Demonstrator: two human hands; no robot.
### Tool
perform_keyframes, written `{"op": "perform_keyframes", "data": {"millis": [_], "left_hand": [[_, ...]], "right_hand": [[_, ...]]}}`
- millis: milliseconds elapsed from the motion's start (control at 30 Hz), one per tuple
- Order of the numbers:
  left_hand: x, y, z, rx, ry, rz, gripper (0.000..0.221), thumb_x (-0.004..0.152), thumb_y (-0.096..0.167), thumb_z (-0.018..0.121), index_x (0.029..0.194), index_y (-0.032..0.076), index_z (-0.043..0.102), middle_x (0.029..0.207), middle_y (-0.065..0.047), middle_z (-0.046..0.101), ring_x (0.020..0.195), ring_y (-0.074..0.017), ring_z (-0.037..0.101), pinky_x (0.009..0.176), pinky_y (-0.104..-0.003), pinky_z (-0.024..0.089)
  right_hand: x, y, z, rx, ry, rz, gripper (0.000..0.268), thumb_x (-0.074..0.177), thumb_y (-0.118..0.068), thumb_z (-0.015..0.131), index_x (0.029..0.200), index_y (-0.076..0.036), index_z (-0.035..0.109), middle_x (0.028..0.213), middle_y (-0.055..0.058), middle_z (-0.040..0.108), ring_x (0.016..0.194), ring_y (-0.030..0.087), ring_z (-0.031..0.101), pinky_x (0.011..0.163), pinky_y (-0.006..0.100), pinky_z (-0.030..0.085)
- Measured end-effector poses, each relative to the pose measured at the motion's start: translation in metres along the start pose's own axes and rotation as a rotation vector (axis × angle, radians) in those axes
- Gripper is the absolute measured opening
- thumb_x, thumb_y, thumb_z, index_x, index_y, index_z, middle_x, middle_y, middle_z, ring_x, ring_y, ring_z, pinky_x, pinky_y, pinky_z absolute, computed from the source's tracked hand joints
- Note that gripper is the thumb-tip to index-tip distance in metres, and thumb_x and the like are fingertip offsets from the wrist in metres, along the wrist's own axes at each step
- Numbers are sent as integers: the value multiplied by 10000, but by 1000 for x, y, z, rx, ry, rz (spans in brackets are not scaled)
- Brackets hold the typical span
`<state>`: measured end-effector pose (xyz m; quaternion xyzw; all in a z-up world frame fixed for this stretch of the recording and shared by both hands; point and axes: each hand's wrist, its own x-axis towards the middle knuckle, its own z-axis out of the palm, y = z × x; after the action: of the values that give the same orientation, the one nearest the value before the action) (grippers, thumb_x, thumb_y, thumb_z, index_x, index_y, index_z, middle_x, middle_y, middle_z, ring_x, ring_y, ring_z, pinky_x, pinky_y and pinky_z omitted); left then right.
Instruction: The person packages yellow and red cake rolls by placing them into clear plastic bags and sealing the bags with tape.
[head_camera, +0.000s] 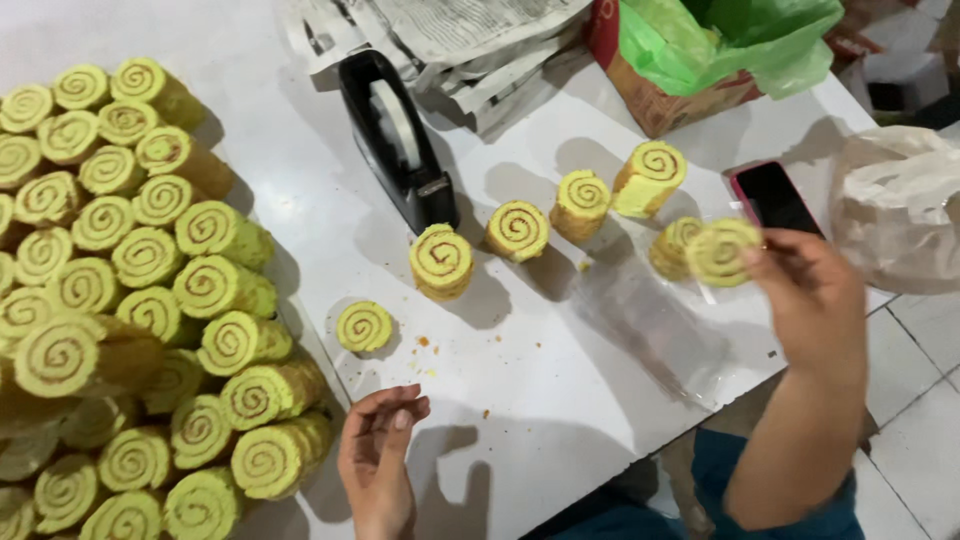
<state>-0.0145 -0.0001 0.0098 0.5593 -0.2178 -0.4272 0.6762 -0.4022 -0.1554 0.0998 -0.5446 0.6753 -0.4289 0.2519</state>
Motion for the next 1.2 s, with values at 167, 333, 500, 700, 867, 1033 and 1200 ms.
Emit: {"op": "perform_keyframes", "data": {"millis": [167,333,500,700,867,1033,1200], "left_hand": [[3,0,6,-1,45,-59,245,934,72,699,1148,-46,687,1091,-233,777,915,-327,760,909,-452,639],[2,4,12,56,41,-103,208,956,44,671,1149,-31,688,1103,-222,779,950,-317,760,944,-438,638],[1,-8,7,-5,50,-91,243,920,81,721,1133,-34,698,1074,-234,785,932,-311,765,939,-420,634],[1,0,13,20,30,-77,203,939,63,701,1123,-23,707,1069,-205,788,1015,-284,757,973,-423,642],[4,-2,12,32,-7,-57,184,949,62,696,1112,-20,719,1042,-205,803,957,-276,772,936,-387,651],[3,-10,6,12,-38,7,188,964,66,683,1125,-28,706,1041,-202,786,963,-264,765,935,-391,657],[2,-1,7,2,-25,-8,196,963,97,695,1127,-11,705,1047,-184,789,965,-256,763,939,-387,646]], "right_hand": [[26,37,-17,0,48,175,244,1074,-155,726,1293,-47,718,1147,90,739,1069,173,690,975,307,582],[54,80,11,-12,-55,179,266,1029,-134,752,1269,-23,733,1123,120,755,1030,174,693,915,289,577],[66,94,21,-518,-58,-134,270,1064,-320,717,1115,-84,837,999,98,755,1045,273,646,872,424,507],[12,32,18,-463,133,-492,120,1158,-62,788,1185,55,789,1105,192,708,967,306,594,775,416,480],[-43,33,75,-447,-300,-153,411,938,-352,694,1268,-110,723,1294,70,702,1181,238,601,1000,403,489],[-62,65,111,-676,-86,-727,442,934,-366,805,1178,2,786,1204,173,766,1121,330,704,1003,425,575],[-64,80,107,-691,-93,-655,189,1005,-153,685,1110,-85,827,1164,51,814,1169,194,753,993,309,586]]}}
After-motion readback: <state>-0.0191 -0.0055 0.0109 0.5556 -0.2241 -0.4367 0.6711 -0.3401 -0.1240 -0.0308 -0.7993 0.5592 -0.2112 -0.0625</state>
